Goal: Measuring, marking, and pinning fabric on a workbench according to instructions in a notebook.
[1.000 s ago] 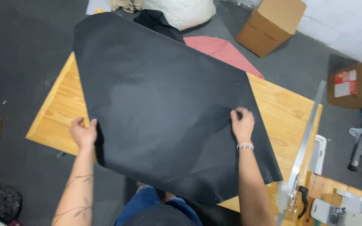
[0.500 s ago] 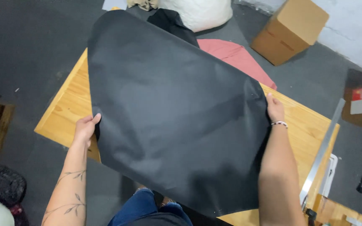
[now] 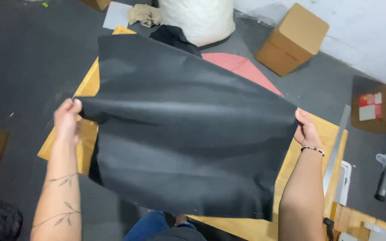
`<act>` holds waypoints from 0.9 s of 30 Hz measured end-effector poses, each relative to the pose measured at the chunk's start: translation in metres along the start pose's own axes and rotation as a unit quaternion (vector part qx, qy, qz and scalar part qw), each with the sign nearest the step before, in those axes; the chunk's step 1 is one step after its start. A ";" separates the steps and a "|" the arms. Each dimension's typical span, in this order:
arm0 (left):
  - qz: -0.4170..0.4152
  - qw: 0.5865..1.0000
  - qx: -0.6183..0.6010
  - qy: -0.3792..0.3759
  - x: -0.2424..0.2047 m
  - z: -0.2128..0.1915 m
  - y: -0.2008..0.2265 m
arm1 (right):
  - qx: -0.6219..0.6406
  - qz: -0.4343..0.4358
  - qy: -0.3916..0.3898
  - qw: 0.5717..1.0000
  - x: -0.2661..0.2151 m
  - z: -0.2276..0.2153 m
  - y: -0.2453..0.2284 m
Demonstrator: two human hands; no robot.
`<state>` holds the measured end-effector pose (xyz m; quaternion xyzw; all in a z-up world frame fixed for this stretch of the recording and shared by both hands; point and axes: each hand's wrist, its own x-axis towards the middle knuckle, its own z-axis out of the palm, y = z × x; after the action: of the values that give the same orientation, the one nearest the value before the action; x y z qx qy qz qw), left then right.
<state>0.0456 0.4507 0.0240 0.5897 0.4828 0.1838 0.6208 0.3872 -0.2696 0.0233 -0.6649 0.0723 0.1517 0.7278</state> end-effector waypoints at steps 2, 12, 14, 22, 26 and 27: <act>0.095 0.993 0.000 -0.071 -0.023 0.013 0.066 | 0.001 0.068 -0.033 0.997 -0.030 -0.006 -0.024; -0.040 0.992 0.063 -0.098 0.062 0.147 0.177 | -0.378 -0.034 0.199 0.903 0.001 -0.035 -0.088; -0.024 0.975 -0.145 -0.169 0.010 0.166 0.236 | -0.072 -0.084 0.284 0.952 -0.008 -0.013 -0.133; 0.265 0.905 -0.193 -0.271 -0.028 0.125 0.245 | 0.131 -0.335 0.268 0.894 -0.151 0.002 -0.158; 0.377 0.895 -0.164 -0.175 0.000 0.084 0.111 | 0.130 -0.290 0.297 0.900 -0.208 -0.013 -0.048; 0.378 0.894 -0.164 -0.176 0.001 0.074 0.076 | 0.131 -0.290 0.297 0.900 -0.222 -0.009 -0.015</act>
<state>0.1323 0.4288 0.0806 0.6405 0.0695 0.3745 0.6668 0.1833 -0.3071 0.1042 -0.5692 0.1082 -0.2820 0.7647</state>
